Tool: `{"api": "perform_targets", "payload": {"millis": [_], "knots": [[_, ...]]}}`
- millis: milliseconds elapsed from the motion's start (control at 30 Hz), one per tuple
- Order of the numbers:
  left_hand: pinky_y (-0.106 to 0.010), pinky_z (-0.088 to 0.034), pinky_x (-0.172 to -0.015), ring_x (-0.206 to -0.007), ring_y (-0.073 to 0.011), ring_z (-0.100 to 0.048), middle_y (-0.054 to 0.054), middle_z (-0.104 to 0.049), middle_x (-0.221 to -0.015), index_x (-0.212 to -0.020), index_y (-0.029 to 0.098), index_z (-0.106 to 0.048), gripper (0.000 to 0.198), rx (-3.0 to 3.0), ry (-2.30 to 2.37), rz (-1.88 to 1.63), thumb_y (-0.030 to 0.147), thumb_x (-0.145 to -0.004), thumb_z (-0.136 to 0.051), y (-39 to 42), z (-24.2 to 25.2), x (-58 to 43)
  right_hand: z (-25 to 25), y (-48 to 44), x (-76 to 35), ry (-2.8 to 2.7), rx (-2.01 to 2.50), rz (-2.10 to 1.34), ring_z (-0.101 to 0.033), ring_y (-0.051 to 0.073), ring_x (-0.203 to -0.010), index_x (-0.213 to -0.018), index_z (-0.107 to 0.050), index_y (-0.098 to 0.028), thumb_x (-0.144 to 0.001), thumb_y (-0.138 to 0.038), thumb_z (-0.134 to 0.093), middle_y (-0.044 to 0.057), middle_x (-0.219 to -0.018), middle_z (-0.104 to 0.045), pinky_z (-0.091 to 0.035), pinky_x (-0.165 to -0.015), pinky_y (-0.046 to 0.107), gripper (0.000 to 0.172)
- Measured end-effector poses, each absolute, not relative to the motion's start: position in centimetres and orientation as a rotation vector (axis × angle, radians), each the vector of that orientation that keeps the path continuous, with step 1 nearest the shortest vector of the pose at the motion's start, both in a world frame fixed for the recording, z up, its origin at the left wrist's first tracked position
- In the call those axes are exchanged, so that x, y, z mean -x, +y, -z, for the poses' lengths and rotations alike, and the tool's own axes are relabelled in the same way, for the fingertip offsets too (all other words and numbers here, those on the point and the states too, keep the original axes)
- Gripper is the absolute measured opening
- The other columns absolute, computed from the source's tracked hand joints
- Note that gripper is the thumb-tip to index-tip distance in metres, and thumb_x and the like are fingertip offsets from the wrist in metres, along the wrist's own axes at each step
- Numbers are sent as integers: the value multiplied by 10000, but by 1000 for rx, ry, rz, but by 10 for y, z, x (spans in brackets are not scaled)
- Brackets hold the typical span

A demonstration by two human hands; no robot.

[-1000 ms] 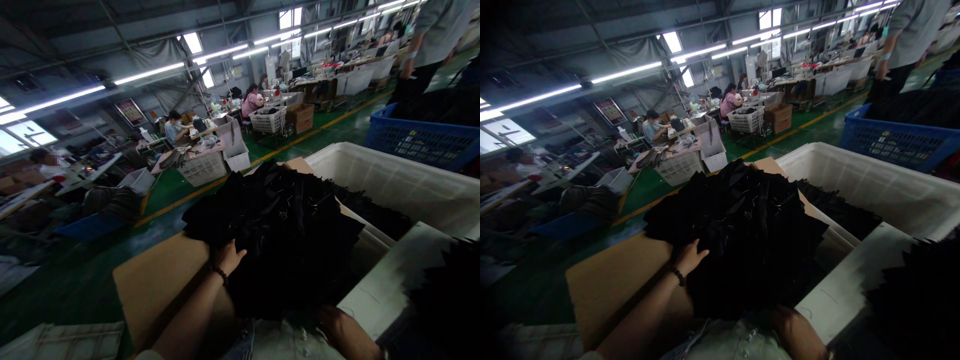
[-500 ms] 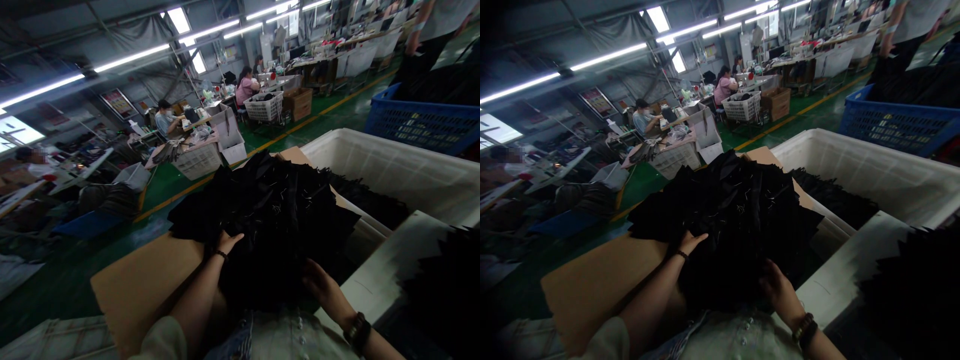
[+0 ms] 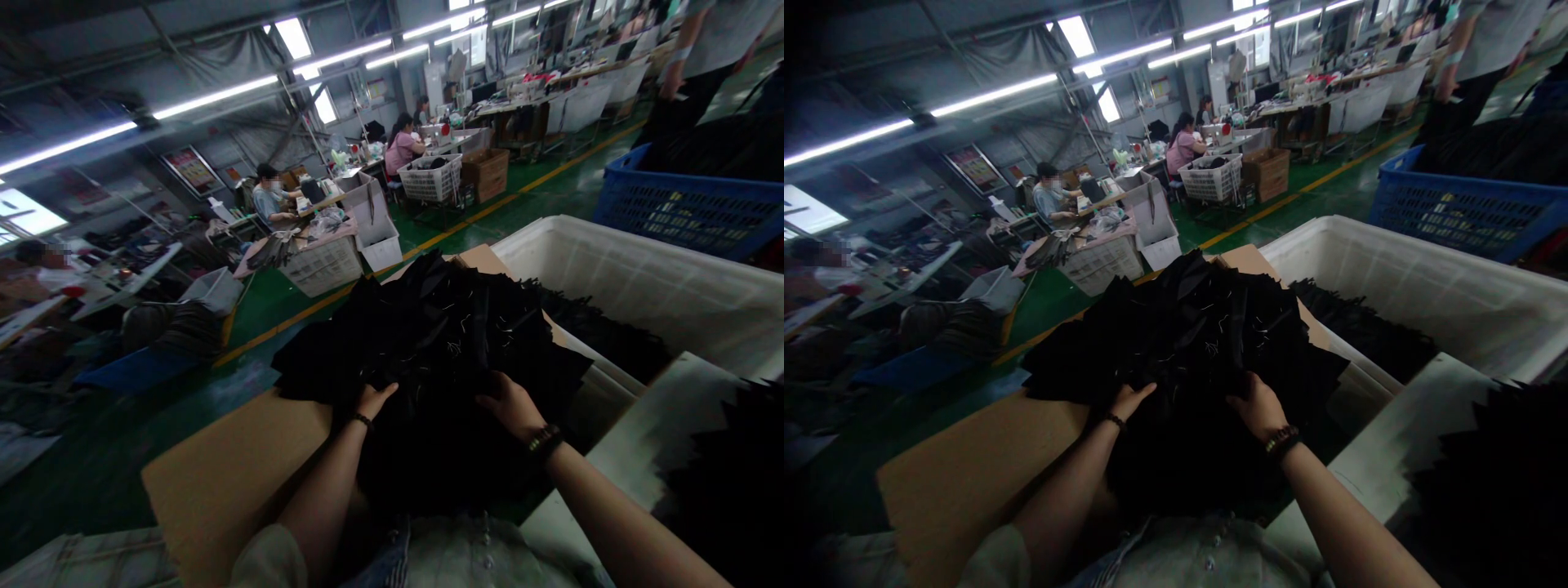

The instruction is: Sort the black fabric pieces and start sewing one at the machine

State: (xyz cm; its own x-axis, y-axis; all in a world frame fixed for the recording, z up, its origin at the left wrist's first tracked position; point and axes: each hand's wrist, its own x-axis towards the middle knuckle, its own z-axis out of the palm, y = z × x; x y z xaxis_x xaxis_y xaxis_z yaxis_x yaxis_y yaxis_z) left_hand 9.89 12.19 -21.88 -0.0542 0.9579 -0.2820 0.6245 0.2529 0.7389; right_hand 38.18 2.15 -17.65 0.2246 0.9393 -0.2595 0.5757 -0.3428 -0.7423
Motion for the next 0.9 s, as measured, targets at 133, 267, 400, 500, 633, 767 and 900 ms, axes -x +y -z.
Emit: {"api": "perform_targets", "payload": {"millis": [133, 267, 400, 500, 633, 767, 900], "knots": [[-310, -416, -932, -1047, -217, -555, -100, -620, -1086, -1029, 129, -594, 379, -1448, 1725, -563, 249, -684, -698, 125, 218, -100, 168, 32, -377, -1474, 2098, -993, -611, 239, -828, -970, -552, -114, -687, -349, -641, 113, -876, -634, -452, -674, 297, 378], [-299, -398, -948, -1072, -211, -537, -98, -616, -1094, -1020, 129, -597, 369, -1451, 1708, -586, 223, -679, -701, 125, 216, -101, 164, 35, -369, -1500, 2137, -975, -605, 240, -866, -1105, -463, -112, -686, -375, -650, 124, -948, -621, -442, -686, 291, 529], [-340, -402, -939, -1071, -246, -536, -106, -636, -1051, -990, 123, -609, 396, -1423, 1729, -603, 253, -637, -731, 123, 215, -101, 166, 39, -362, -1477, 2163, -979, -602, 225, -863, -1095, -452, -105, -722, -388, -623, 128, -943, -612, -448, -675, 281, 498], [-348, -387, -955, -1098, -254, -514, -101, -630, -1066, -1003, 136, -605, 446, -1413, 1732, -631, 259, -602, -755, 122, 214, -102, 169, 44, -356, -1463, 2190, -994, -598, 216, -824, -1078, -462, -88, -708, -409, -647, 113, -909, -605, -461, -675, 311, 523], [-339, -376, -969, -1096, -242, -517, -95, -615, -1096, -1015, 149, -601, 456, -1397, 1716, -652, 242, -597, -760, 123, 212, -103, 176, 48, -352, -1431, 2189, -1011, -576, 166, -810, -1050, -504, -128, -799, -355, -574, 57, -937, -580, -472, -711, 345, 346], [-376, -390, -951, -1030, -257, -561, -94, -651, -1015, -974, 151, -621, 453, -1368, 1693, -648, 245, -561, -781, 124, 208, -102, 179, 50, -355, -1393, 2101, -1036, -565, 158, -850, -1046, -520, -141, -840, -317, -532, 49, -990, -564, -478, -734, 346, 270], [-382, -421, -912, -972, -260, -590, -85, -669, -960, -939, 148, -636, 416, -1358, 1669, -654, 240, -557, -775, 123, 204, -100, 176, 48, -361, -1356, 2001, -1076, -568, 159, -857, -1040, -525, -137, -838, -291, -540, 45, -987, -569, -481, -744, 353, 254]]}}
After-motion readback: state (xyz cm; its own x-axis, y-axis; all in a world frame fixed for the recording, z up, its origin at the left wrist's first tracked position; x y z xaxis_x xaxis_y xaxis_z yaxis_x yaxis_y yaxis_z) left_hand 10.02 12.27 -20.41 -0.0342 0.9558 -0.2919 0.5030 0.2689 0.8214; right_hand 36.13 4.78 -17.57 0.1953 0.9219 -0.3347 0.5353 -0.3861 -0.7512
